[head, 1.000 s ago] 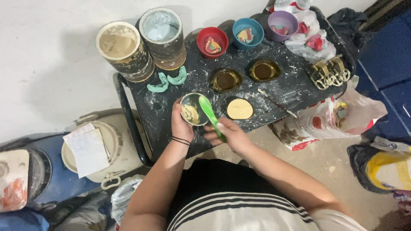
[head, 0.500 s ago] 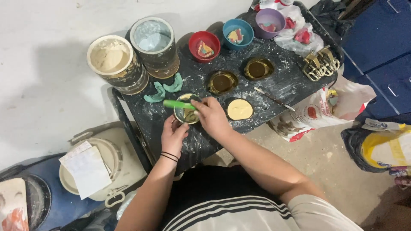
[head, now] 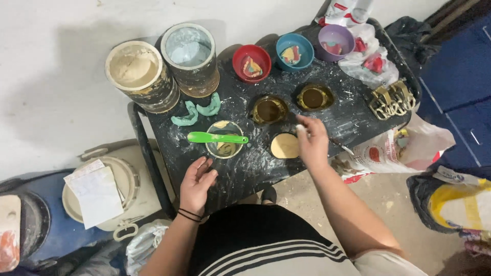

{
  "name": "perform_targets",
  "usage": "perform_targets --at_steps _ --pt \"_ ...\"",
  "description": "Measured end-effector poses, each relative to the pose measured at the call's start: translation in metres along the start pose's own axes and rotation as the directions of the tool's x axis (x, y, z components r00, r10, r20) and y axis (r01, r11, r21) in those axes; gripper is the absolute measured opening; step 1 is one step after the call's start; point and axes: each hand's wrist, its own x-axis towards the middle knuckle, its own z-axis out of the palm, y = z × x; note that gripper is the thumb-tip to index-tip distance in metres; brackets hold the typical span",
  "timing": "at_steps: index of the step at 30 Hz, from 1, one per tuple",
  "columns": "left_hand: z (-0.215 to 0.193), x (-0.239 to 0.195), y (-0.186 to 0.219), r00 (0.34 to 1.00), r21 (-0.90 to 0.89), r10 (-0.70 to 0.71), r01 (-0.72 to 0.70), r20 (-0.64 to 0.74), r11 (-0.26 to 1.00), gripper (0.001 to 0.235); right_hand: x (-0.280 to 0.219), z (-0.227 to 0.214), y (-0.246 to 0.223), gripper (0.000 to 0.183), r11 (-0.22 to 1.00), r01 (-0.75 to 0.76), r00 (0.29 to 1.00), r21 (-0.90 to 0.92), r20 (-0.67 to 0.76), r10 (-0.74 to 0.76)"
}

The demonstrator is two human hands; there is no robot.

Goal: Mixing dental material in a small bowl and applying it to a circular mold using a spatula and a brush on a laboratory bench.

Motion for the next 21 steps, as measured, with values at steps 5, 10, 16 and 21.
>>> perform_targets --at_steps 5,10,16,21 --pt "0.026 -0.002 0.001 0.999 -0.014 0.007 -0.008 -0.049 1.0 0.065 0.006 0.002 0.004 0.02 1.0 0.003 1.0 0.003 0.022 -0.003" --pt "0.042 -0.012 0.01 0.994 -0.041 -0.028 0.023 -0.107 0.999 0.067 0.01 0.063 -0.022 0.015 0.91 0.414 0.904 0.025 0.108 -0.414" --pt "0.038 -0.027 0.014 0.989 0.0 -0.038 0.039 -0.146 0.999 0.067 0.039 0.1 -0.114 0.033 0.793 0.586 0.74 -0.166 0.509 -0.44" --pt "0.032 -0.029 0.016 0.988 -0.039 -0.033 0.028 -0.151 0.999 0.055 0.031 0.129 -0.104 0.017 0.735 0.586 0.765 -0.342 0.533 -0.362"
